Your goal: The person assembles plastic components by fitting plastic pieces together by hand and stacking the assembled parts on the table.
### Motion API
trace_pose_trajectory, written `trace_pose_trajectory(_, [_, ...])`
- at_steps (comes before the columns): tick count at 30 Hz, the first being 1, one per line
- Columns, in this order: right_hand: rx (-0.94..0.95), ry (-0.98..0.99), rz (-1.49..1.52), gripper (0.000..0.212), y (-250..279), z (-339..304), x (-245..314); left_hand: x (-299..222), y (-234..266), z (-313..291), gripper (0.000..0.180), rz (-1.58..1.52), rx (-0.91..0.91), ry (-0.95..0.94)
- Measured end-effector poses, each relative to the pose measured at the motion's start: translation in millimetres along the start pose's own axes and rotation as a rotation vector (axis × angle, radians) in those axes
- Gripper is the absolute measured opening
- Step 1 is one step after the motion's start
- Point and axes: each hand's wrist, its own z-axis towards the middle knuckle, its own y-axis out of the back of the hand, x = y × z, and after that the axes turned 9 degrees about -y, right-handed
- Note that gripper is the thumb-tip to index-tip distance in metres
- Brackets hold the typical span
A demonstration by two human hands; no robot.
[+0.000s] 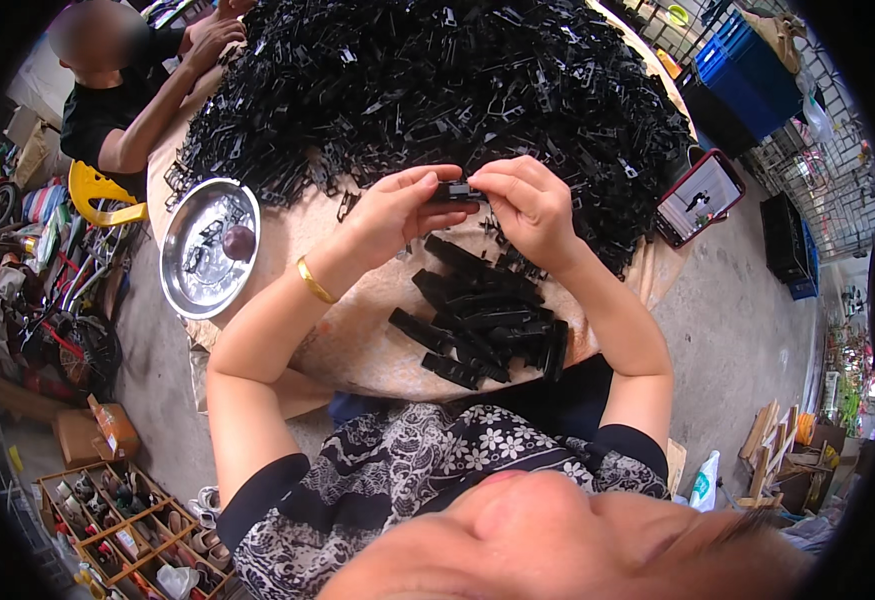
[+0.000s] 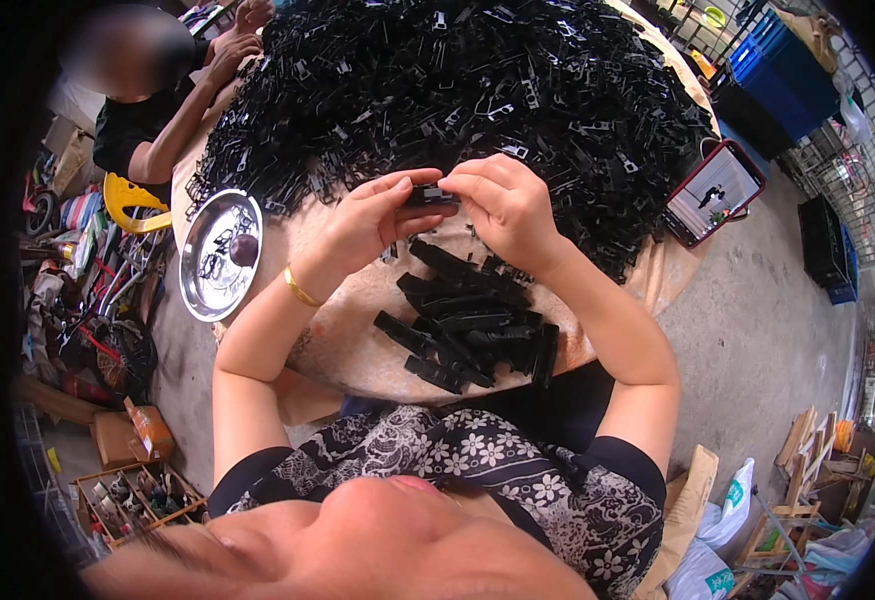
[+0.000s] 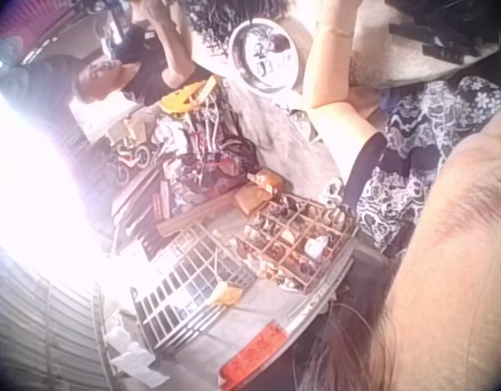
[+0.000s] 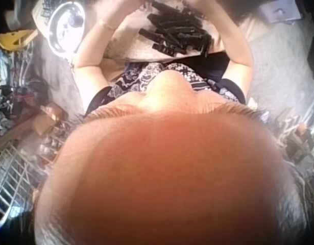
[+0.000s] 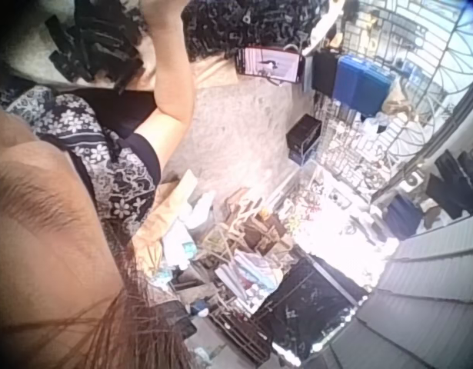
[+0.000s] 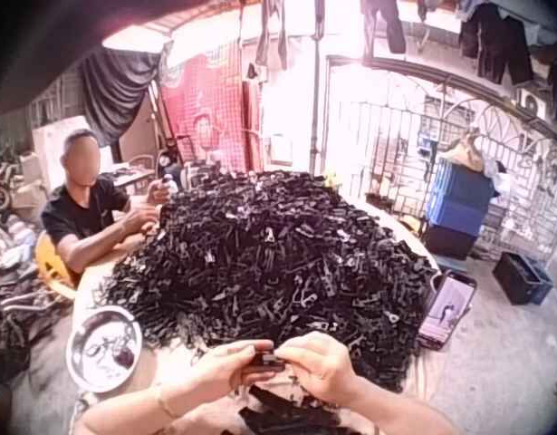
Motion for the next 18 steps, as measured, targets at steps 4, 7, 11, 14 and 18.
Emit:
trace_pose_trajectory(4, [0.036,0.070,-0.065,0.024,1.5,-0.2,0.1,2.4,-3.9,-0.1,0.036,0.055,-0.022,-0.009])
trace_pose_trajectory(7, [0.096,0.102,-0.040,0.027,0.5,2.7,2.5,1.7,-0.8,-0.6,0.037,0.144,-0.027,-0.002])
trace_pose_trajectory(11, [0.223,0.095,0.007,0.029,7.9,10.2,1.2,-2.2,-1.2,-1.5,0.037,0.114,-0.019,-0.018])
trace_pose_trajectory(14, [0.236,0.103,0.016,0.028,10.2,11.6,6.9,-0.6,7.9,-0.6,0.039,0.029,0.039,-0.042])
trace_pose_trajectory(18, [0.042,-0.279,0.207,0.025,15.6,8.3,-1.1,-5.8,-1.1,-2.6,0.038,0.050,0.032,-0.141])
